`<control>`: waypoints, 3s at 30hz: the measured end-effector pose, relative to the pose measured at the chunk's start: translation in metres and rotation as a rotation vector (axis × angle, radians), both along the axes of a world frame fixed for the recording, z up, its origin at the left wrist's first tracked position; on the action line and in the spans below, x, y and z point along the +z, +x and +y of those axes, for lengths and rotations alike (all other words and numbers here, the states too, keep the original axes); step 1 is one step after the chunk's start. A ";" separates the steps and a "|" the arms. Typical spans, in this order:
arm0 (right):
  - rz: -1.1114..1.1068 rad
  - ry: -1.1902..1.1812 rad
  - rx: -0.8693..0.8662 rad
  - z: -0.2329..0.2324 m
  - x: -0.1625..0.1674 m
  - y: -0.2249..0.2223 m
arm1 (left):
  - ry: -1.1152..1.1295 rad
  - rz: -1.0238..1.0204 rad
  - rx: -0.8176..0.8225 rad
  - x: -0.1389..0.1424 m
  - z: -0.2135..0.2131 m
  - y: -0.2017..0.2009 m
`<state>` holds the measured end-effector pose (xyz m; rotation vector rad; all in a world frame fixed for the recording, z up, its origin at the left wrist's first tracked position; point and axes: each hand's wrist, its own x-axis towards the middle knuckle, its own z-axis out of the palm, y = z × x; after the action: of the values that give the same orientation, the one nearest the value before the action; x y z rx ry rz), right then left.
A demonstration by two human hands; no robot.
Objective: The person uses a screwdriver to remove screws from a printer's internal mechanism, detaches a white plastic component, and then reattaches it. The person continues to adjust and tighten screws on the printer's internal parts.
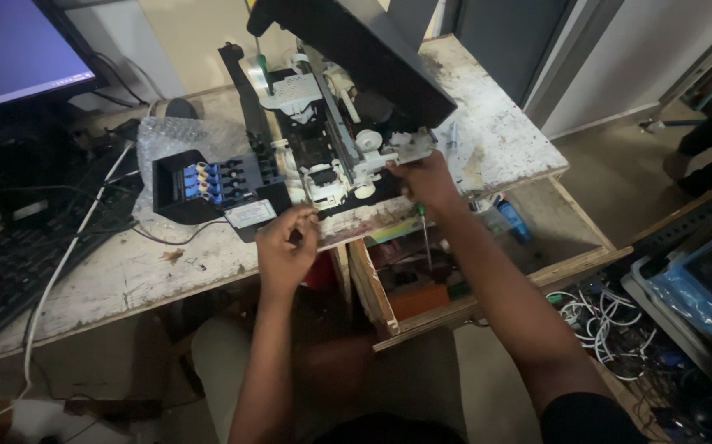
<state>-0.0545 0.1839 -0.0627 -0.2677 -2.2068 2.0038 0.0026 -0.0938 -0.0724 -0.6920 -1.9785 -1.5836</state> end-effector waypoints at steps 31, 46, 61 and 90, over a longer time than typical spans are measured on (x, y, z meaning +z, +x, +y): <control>0.056 -0.083 0.067 -0.005 0.014 0.013 | -0.051 -0.012 0.047 -0.009 -0.001 -0.003; 0.430 0.161 -0.198 0.036 0.050 0.042 | 0.004 0.021 0.024 -0.006 0.005 0.002; 0.555 -0.056 -0.166 0.000 0.046 0.019 | -0.286 0.402 0.043 0.103 0.105 -0.048; 0.532 0.195 -0.273 0.016 0.043 0.001 | -0.364 0.439 0.018 0.074 0.088 -0.059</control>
<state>-0.0537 0.1996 -0.0197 -0.0048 -1.8854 1.4887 -0.0564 -0.0059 0.0014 -1.0564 -1.9340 -0.9565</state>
